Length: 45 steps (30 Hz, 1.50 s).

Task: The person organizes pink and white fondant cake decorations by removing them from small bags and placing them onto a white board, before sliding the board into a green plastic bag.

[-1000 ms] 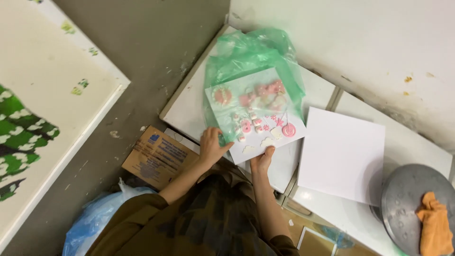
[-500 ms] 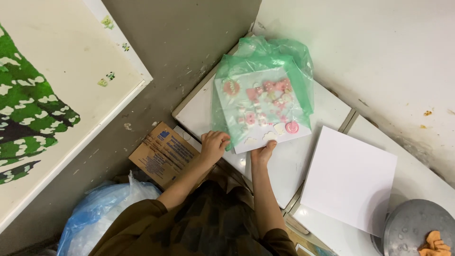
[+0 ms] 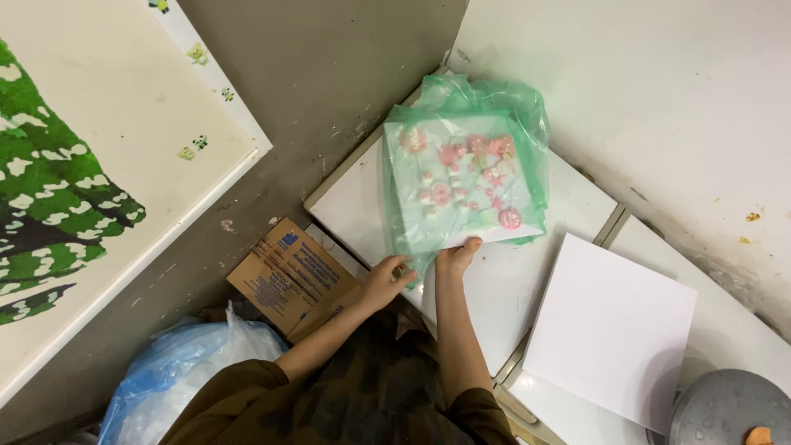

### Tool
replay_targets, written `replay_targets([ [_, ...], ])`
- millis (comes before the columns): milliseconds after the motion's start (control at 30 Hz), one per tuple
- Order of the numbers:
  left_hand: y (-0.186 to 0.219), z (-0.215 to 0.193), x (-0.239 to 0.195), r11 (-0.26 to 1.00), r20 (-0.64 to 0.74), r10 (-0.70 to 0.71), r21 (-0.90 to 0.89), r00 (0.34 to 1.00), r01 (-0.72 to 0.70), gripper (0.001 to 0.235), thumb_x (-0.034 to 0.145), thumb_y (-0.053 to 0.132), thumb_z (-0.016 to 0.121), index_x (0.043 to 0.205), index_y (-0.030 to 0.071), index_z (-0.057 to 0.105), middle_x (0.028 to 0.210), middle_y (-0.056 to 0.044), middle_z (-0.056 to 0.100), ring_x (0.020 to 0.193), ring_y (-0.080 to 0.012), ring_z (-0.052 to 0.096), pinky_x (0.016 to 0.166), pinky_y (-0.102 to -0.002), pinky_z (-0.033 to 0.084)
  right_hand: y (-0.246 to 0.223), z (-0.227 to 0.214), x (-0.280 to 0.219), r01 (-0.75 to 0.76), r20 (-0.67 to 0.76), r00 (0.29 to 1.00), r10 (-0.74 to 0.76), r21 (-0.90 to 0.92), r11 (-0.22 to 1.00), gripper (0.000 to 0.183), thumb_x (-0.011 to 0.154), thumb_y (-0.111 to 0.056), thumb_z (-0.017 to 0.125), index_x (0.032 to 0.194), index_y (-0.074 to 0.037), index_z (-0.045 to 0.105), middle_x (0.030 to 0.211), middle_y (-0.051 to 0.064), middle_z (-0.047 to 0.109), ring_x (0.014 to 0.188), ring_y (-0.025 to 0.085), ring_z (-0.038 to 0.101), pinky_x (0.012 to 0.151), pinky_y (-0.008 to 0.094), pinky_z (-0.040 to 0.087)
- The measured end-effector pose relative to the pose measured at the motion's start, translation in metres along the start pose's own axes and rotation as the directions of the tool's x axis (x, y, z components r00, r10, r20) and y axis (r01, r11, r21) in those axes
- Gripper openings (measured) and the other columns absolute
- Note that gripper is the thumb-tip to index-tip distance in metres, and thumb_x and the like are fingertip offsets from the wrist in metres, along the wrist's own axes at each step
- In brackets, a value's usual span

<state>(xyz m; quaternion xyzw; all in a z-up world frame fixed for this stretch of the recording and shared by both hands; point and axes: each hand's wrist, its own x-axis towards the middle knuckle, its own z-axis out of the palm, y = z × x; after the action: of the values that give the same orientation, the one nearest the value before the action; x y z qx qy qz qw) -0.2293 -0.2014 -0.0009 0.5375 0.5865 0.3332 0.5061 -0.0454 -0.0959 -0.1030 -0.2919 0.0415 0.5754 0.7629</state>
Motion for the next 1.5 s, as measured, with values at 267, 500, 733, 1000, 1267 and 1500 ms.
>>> replay_targets([
  [267,-0.073,-0.004,0.050,0.440,-0.115,0.742,0.827,0.661,-0.350,0.016,0.098,0.042,0.060,0.089,0.029,0.059,0.117,-0.004,0.071,0.108,-0.0298,0.063,0.091,-0.041,0.052,-0.002,0.018,-0.013,0.014,0.056,0.998,-0.015,0.020,1.000,0.058,0.095,-0.048,0.062,0.140,-0.016,0.045,0.144,0.008,0.054,0.131,0.033,0.054,0.112,0.056,0.048],
  [500,-0.117,0.017,0.061,0.991,0.218,0.013,-0.136,0.976,0.017,0.030,0.110,0.028,0.051,0.101,0.001,0.058,0.092,-0.007,0.058,0.089,-0.0175,0.056,0.082,-0.034,0.048,-0.004,0.014,-0.010,0.054,0.095,0.994,-0.055,0.022,0.998,0.069,0.093,-0.052,0.066,0.147,-0.015,0.043,0.150,0.007,0.052,0.136,0.031,0.052,0.115,0.052,0.043],
  [733,-0.019,-0.017,0.028,0.997,0.256,0.017,-0.083,0.967,0.005,0.044,0.090,0.040,0.074,0.115,0.005,0.066,0.116,-0.009,0.068,0.115,-0.0227,0.062,0.098,-0.039,0.047,0.012,0.006,0.002,0.057,0.178,0.982,-0.067,0.061,0.997,0.069,0.095,-0.052,0.062,0.148,-0.012,0.043,0.148,0.008,0.053,0.135,0.032,0.051,0.118,0.052,0.043],
  [1000,-0.057,0.002,0.048,0.998,0.209,-0.011,-0.062,0.978,0.024,0.066,0.083,0.043,0.080,0.133,0.003,0.061,0.129,-0.014,0.066,0.123,-0.0274,0.061,0.105,-0.041,0.048,-0.020,-0.035,0.012,-0.169,0.036,0.974,0.224,-0.540,0.825,0.063,0.102,-0.060,0.047,0.133,-0.005,0.054,0.128,0.014,0.064,0.111,0.029,0.066,0.100,0.044,0.054],
  [1267,-0.071,0.009,0.051,0.978,0.206,-0.015,-0.199,0.979,0.057,0.074,0.082,0.041,0.082,0.140,0.003,0.056,0.132,-0.014,0.066,0.124,-0.0255,0.062,0.108,-0.037,0.047,-0.163,0.026,0.010,0.295,0.422,0.806,-0.416,-0.895,-0.336,0.037,0.098,-0.022,0.079,0.115,0.006,0.061,0.097,0.019,0.067,0.066,0.028,0.068,0.061,0.039,0.055],
  [1500,-0.079,0.039,0.061,0.999,0.056,0.001,0.037,0.998,-0.003,0.078,0.075,0.039,0.089,0.135,0.002,0.055,0.131,-0.017,0.064,0.119,-0.0270,0.063,0.099,-0.038,0.051,-0.181,0.001,0.062,0.045,0.156,0.946,-0.284,-0.931,-0.362,0.040,0.084,-0.016,0.078,0.114,0.007,0.063,0.096,0.018,0.069,0.064,0.031,0.073,0.053,0.036,0.059],
])
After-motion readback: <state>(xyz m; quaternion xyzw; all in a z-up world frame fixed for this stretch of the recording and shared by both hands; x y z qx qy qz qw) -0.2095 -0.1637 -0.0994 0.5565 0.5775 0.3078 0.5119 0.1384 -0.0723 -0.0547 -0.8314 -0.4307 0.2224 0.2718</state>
